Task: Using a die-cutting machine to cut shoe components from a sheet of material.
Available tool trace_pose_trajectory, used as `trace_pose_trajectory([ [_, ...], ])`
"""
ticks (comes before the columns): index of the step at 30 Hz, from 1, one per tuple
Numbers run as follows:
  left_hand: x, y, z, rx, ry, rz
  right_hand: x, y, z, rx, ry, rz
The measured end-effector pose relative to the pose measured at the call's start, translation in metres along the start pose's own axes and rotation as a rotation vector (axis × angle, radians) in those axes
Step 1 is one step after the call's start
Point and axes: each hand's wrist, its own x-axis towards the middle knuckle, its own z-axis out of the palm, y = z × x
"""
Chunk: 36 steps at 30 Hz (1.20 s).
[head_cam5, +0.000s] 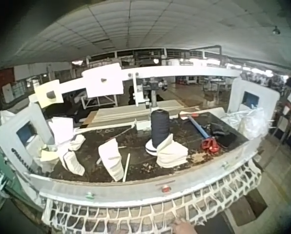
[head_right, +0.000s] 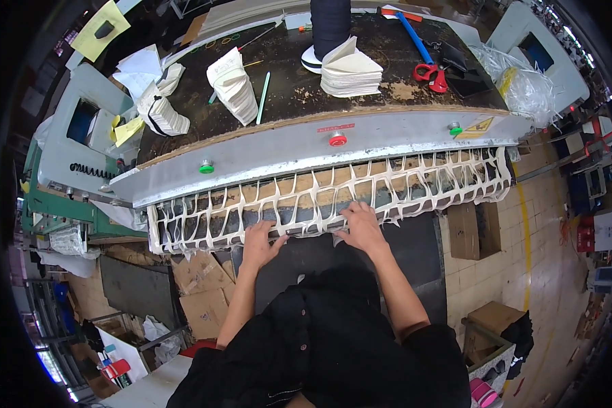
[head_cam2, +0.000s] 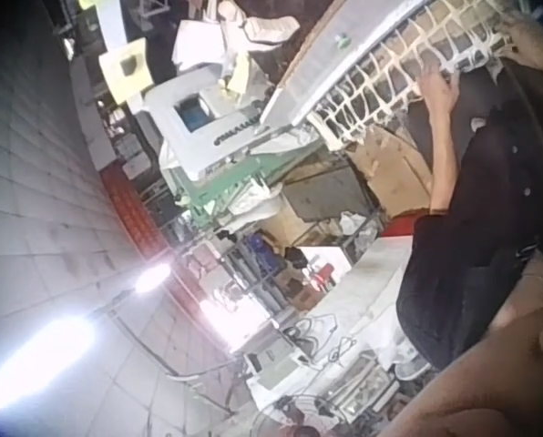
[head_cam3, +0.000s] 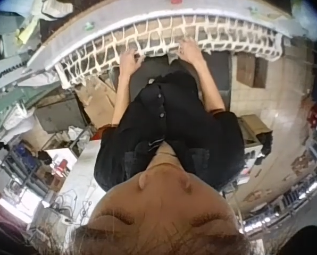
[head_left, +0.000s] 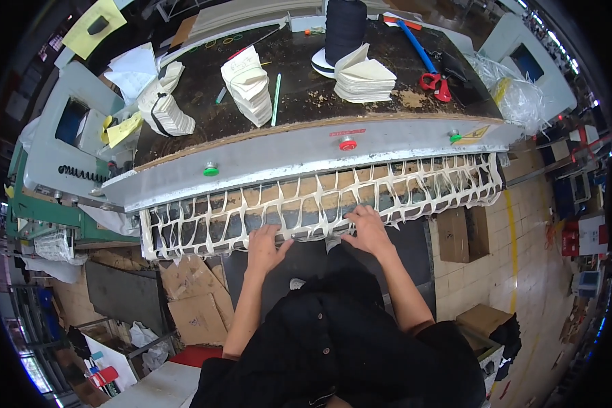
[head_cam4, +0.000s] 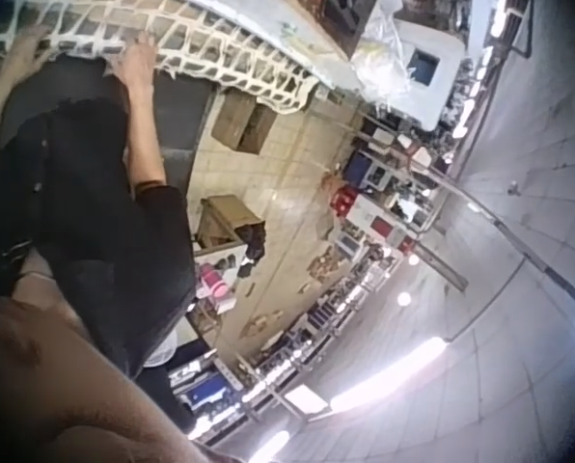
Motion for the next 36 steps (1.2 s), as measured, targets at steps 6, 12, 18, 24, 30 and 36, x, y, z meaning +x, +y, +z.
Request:
trace_pose_trajectory([
  [6, -0.011, 0.006, 0.008, 0.153, -0.034, -0.027, -0.005, -0.009, 0.020, -0.092, 0.068, 0.048],
  [12, -0.015, 0.012, 0.018, 0.148, 0.003, -0.064, -0.010, -0.002, 0.040, -0.047, 0.162, 0.088],
  [18, -0.033, -0.005, 0.025, 0.105, -0.017, -0.003, -0.031, 0.001, 0.047, 0.016, 0.119, -0.011],
  [24, 0.007, 0.005, 0.021, -0.030, -0.259, -0.154, 0.021, 0.042, 0.049, 0.164, -0.131, 0.254],
  [30, 0.012, 0.019, 0.104, -0.025, -0.110, 0.217, 0.084, 0.001, 0.084, 0.013, 0.082, 0.222],
  [36, -0.033, -0.006, 0.136, -0.073, -0.150, 0.180, 0.044, 0.050, 0.080, 0.564, 0.068, 0.123],
])
